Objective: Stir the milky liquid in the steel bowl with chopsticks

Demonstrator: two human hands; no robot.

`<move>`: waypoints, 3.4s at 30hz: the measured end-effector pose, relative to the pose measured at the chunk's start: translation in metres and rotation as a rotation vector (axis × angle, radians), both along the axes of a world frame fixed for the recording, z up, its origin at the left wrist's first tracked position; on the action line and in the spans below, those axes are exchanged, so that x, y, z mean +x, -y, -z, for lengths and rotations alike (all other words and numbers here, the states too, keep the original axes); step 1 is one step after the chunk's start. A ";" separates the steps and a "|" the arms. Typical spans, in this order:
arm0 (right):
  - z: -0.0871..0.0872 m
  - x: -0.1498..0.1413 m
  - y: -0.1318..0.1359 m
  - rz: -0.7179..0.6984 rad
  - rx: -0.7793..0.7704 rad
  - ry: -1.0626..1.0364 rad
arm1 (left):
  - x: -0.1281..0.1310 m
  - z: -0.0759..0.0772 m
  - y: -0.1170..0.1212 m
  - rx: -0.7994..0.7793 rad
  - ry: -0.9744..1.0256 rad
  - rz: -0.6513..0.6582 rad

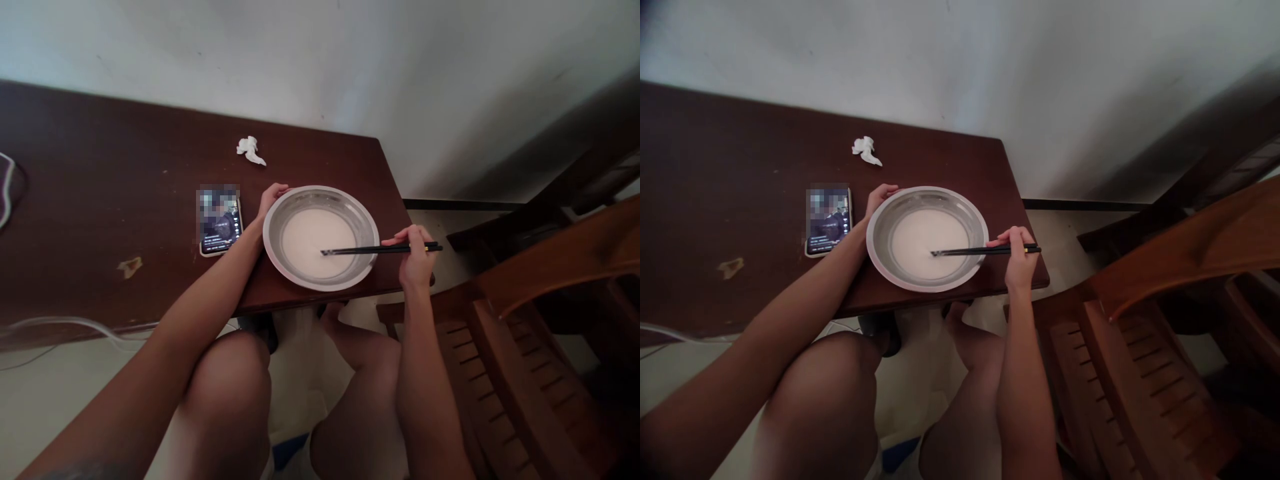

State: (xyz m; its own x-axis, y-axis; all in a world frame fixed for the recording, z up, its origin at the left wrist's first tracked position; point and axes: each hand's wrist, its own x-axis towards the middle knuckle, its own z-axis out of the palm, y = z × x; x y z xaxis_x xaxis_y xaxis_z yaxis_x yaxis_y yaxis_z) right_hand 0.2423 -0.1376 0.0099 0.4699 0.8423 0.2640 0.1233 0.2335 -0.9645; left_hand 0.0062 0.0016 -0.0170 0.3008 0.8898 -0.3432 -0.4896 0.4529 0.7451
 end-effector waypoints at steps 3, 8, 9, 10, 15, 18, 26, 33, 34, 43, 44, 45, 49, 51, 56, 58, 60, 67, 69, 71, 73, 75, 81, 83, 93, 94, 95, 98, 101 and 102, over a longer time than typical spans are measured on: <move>0.001 -0.004 0.000 -0.139 -0.048 0.054 | 0.000 -0.001 0.001 -0.028 0.025 -0.024; -0.001 -0.003 -0.001 -0.007 0.005 0.113 | 0.000 0.000 0.001 -0.030 0.042 -0.030; -0.001 -0.001 -0.001 0.027 0.015 0.081 | 0.000 0.001 0.001 -0.030 0.039 -0.027; 0.000 0.000 0.000 0.038 0.016 0.049 | 0.000 0.001 0.000 -0.029 0.036 -0.023; 0.001 -0.004 0.000 -0.147 -0.058 0.073 | 0.000 0.003 -0.002 -0.019 0.000 -0.030; 0.000 -0.006 -0.003 -0.086 -0.024 0.145 | -0.001 0.004 -0.003 -0.022 -0.027 -0.034; 0.001 -0.005 -0.001 -0.128 -0.051 0.049 | -0.001 0.004 -0.002 -0.008 -0.011 -0.030; 0.003 -0.001 -0.004 0.031 -0.004 0.078 | -0.001 0.007 -0.004 -0.014 -0.023 -0.052; 0.003 0.001 -0.004 0.047 -0.002 0.052 | -0.001 0.007 -0.004 -0.012 -0.035 -0.064; 0.004 -0.002 -0.005 -0.058 -0.023 0.100 | 0.002 -0.001 -0.001 -0.018 -0.055 -0.054; 0.004 0.000 -0.005 -0.016 -0.016 0.082 | 0.002 -0.001 -0.001 -0.022 -0.057 -0.054; 0.005 0.003 -0.005 0.016 -0.011 0.056 | 0.002 -0.001 -0.001 -0.023 -0.062 -0.060; 0.005 0.003 -0.003 -0.041 -0.033 0.030 | 0.002 0.001 -0.002 -0.016 -0.063 -0.065; 0.005 -0.001 -0.003 -0.118 -0.045 0.065 | 0.001 0.002 -0.002 -0.012 -0.052 -0.054; 0.003 -0.001 -0.005 -0.006 -0.012 0.098 | 0.001 0.001 -0.001 -0.021 -0.061 -0.049; 0.004 0.004 -0.004 0.064 -0.001 0.054 | 0.001 0.002 -0.002 -0.015 -0.070 -0.051; 0.004 0.005 -0.003 0.035 -0.010 0.019 | 0.000 0.002 -0.002 -0.003 -0.077 -0.045; 0.004 -0.002 -0.007 -0.061 -0.029 0.097 | 0.001 0.000 -0.001 -0.008 -0.064 -0.073; 0.004 0.002 -0.006 0.031 -0.006 0.036 | 0.002 -0.002 0.001 -0.014 -0.065 -0.088; 0.004 0.005 -0.005 0.047 0.003 -0.027 | 0.002 -0.003 0.002 -0.021 -0.064 -0.086; 0.004 0.004 -0.003 -0.029 -0.012 -0.033 | 0.002 -0.004 0.003 -0.024 -0.058 -0.075; 0.003 0.000 -0.003 -0.123 -0.031 0.013 | 0.003 -0.005 0.004 -0.028 -0.054 -0.061; 0.001 0.002 -0.006 0.031 0.013 0.044 | 0.002 -0.005 0.002 -0.033 -0.068 -0.051; 0.000 0.007 -0.005 0.064 0.011 -0.019 | 0.002 -0.003 0.001 -0.023 -0.070 -0.040; -0.008 0.001 -0.011 -0.049 -0.071 0.081 | 0.000 0.001 -0.005 -0.046 -0.037 -0.057; -0.008 0.004 -0.012 -0.003 -0.065 0.053 | 0.001 0.000 -0.006 -0.048 -0.043 -0.064; -0.007 0.006 -0.012 0.024 -0.064 0.022 | 0.001 0.000 -0.006 -0.048 -0.050 -0.069; -0.006 0.007 -0.011 -0.045 -0.096 0.004 | 0.000 0.002 -0.007 -0.037 -0.056 -0.061; -0.006 0.002 -0.009 -0.198 -0.129 0.059 | -0.001 0.006 -0.008 -0.008 -0.052 -0.064; -0.007 0.001 -0.009 -0.210 -0.125 0.078 | -0.001 0.006 -0.008 -0.002 -0.050 -0.062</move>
State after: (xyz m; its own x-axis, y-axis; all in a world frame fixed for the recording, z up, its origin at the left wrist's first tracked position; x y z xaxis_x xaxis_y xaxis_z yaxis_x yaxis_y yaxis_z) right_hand 0.2431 -0.1287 0.0164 0.2637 0.9476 0.1805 0.1599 0.1415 -0.9769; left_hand 0.0050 0.0092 -0.0230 0.2270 0.9056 -0.3581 -0.4789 0.4240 0.7687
